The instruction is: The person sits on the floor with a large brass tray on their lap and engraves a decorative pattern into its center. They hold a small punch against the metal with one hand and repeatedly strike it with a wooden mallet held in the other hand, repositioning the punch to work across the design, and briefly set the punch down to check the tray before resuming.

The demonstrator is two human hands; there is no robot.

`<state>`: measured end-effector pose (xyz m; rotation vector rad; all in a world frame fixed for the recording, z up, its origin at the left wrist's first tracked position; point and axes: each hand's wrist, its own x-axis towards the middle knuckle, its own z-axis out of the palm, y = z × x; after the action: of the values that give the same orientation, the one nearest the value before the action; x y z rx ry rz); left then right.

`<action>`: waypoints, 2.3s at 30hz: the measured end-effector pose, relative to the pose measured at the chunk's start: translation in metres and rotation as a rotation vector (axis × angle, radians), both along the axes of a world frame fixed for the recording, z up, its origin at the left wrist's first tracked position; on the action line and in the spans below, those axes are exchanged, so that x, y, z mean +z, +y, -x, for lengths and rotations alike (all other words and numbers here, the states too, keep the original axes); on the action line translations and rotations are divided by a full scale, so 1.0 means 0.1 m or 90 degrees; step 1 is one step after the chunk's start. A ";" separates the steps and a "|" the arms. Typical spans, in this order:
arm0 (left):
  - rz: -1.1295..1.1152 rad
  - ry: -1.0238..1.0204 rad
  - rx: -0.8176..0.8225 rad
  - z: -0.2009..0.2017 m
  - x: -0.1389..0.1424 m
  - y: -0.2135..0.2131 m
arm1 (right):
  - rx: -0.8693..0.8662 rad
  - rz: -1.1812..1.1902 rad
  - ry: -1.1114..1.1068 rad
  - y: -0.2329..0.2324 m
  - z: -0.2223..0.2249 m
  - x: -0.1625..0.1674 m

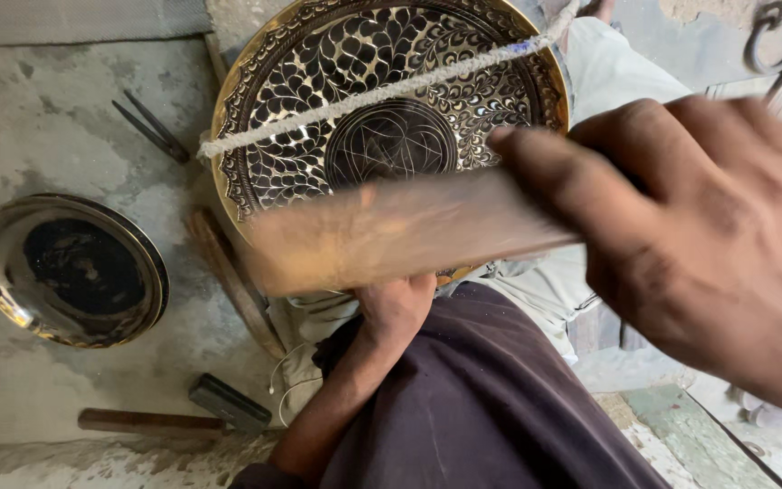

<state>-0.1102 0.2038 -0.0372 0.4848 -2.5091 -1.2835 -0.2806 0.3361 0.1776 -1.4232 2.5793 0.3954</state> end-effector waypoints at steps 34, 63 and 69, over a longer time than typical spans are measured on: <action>-0.173 -0.142 0.010 0.08 0.12 -0.04 | -0.009 -0.183 0.059 0.11 -0.04 -0.06; -0.198 -0.049 -0.102 0.22 0.24 -0.09 | -0.162 0.011 0.031 0.17 -0.12 0.02; -0.210 -0.028 -0.183 0.34 0.30 -0.27 | -0.260 0.018 0.084 0.56 -0.54 -0.10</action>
<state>-0.1438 0.1763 -0.0073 0.2247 -2.4765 -1.8278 -0.2262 0.3925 0.1679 -0.8652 2.8969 0.4014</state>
